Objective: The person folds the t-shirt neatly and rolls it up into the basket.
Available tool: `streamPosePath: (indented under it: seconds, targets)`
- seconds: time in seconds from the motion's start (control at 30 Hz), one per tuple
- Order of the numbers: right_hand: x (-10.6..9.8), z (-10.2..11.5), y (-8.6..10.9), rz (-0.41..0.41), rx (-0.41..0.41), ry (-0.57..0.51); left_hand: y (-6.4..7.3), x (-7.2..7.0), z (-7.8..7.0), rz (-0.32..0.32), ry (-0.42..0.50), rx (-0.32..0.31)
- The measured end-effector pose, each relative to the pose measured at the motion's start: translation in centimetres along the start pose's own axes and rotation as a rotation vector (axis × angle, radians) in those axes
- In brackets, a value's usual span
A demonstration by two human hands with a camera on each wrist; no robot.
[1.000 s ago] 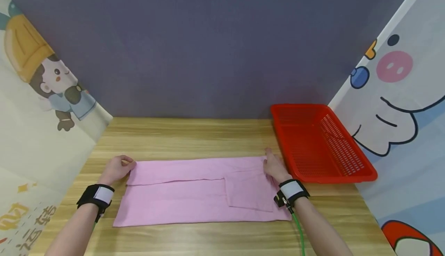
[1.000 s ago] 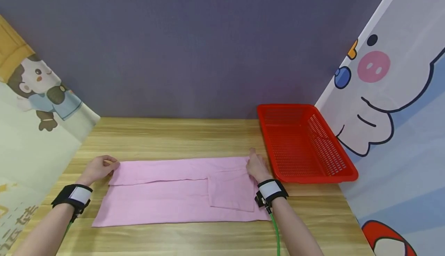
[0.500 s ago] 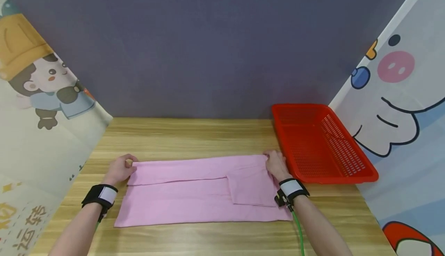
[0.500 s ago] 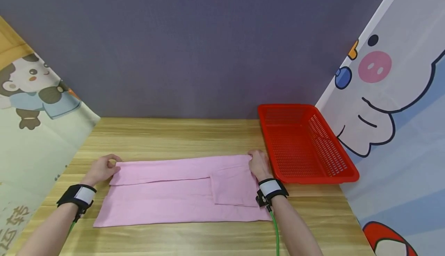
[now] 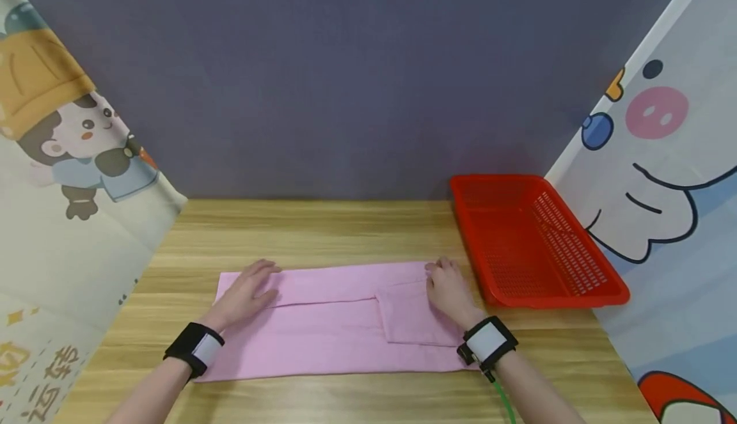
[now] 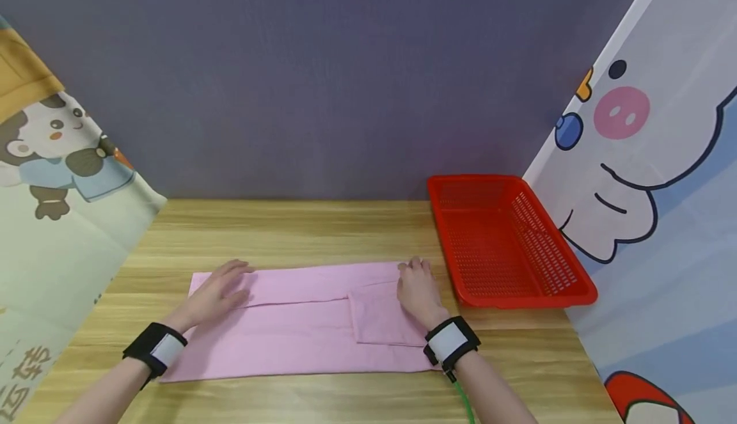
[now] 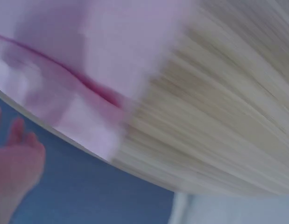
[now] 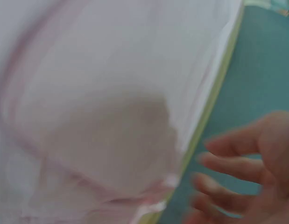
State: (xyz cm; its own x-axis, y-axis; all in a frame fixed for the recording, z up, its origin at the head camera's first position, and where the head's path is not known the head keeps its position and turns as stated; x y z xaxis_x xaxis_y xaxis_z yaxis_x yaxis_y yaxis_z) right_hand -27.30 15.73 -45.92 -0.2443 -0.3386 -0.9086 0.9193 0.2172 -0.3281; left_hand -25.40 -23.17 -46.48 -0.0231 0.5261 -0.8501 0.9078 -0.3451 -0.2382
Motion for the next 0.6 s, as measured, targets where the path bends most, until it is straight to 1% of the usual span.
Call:
streamPosePath:
  seconds: [0.07, 0.13, 0.17, 0.23, 0.3, 0.37, 0.47, 0.6]
  targets:
    - [0.5, 1.2, 0.9, 0.114, 0.004, -0.020, 0.2, 1.7, -1.3, 0.091, 0.067, 0.056]
    - [1.1, 2.1, 1.7, 0.217, 0.012, -0.036, 0.5, 3.3, -1.9, 0.190, 0.124, 0.064]
    - [1.2, 2.5, 2.0, 0.251, 0.022, -0.048, 0.7, 3.9, -2.1, 0.230, 0.137, 0.062]
    - [1.3, 3.1, 2.5, 0.283, 0.036, -0.061, 1.1, 5.0, -2.1, 0.309, 0.143, 0.038]
    - [1.3, 3.5, 2.7, 0.290, 0.042, -0.069, 1.4, 5.7, -1.8, 0.375, 0.129, 0.009]
    - [1.4, 3.9, 2.9, 0.304, 0.042, -0.064, 1.7, 6.2, -1.7, 0.420, 0.108, 0.007]
    - [1.8, 4.2, 3.1, 0.362, 0.063, -0.060, 1.9, 6.6, -1.7, 0.479, 0.118, 0.005]
    - [2.3, 4.5, 3.4, 0.447, 0.128, -0.084, 1.9, 6.8, -1.9, 0.510, 0.137, 0.013]
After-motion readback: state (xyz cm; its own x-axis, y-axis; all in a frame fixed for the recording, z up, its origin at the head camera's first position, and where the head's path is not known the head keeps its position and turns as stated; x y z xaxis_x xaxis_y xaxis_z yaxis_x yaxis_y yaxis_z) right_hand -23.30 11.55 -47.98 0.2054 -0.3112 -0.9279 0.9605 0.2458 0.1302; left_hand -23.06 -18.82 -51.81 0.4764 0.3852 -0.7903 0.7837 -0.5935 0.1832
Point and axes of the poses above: each hand's wrist, its own y-axis away from the middle knuckle, its own x-axis out of the palm, z = x × y, the point moved 9 cm from there along -y, towards the middle knuckle, and after that the axes turned 2 degrees about -z, right-handed, at the moved point
